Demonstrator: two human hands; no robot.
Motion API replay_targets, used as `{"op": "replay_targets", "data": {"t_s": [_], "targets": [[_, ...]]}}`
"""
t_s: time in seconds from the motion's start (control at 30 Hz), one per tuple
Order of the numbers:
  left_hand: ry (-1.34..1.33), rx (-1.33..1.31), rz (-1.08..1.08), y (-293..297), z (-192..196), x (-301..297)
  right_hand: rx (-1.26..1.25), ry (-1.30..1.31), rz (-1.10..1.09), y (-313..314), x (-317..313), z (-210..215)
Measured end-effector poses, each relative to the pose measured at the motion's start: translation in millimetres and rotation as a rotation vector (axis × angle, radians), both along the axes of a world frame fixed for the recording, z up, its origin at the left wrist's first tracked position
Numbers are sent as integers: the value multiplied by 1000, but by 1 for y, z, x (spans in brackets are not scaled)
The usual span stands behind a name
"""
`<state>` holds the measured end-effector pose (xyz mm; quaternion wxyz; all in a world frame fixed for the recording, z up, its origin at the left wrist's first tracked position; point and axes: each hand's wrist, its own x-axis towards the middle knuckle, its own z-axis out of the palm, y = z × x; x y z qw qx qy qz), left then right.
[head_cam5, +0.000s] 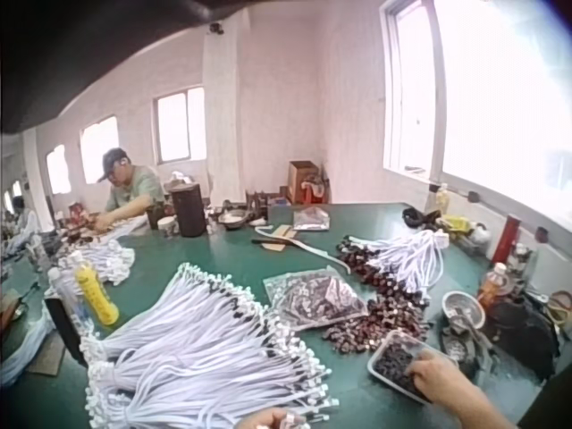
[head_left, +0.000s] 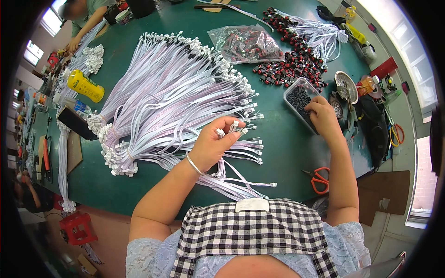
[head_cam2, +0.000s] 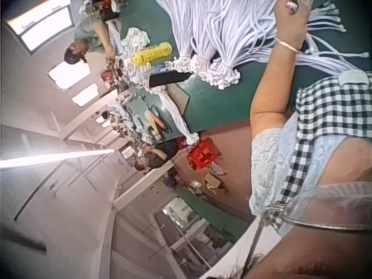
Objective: The person repeatedly picks up small black plastic components from a container and attaches them to the ends of white and pink striped cables. The person handles the cables and components by hand, inserting the black pieces into the cable tips and placing the finished items on the table.
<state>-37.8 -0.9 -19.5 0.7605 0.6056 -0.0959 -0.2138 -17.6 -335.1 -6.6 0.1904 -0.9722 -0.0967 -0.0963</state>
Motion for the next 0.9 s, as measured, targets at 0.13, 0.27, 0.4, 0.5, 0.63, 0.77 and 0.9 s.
{"op": "replay_targets", "data": {"t_s": [0.13, 0.27, 0.4, 0.5, 0.63, 0.77, 0.9], "targets": [[53, -33, 18, -1, 0, 0, 33, -3, -21, 2, 0, 6], [26, -28, 31, -1, -2, 0, 49, 42, 17, 4, -1, 0], [67, -5, -3, 0, 2, 1, 27, 92, 18, 11, -1, 0], [64, 35, -6, 0, -1, 2, -82, 105, 63, 5, 6, -5], [79, 29, -15, 1, -2, 2, -89, 107, -26, 2, 8, -3], [80, -11, -17, 1, -3, 3, -50, 52, -59, -4, 5, -2], [71, 4, -10, 2, -2, 3, 115, -31, -70, 16, -2, 24]]}}
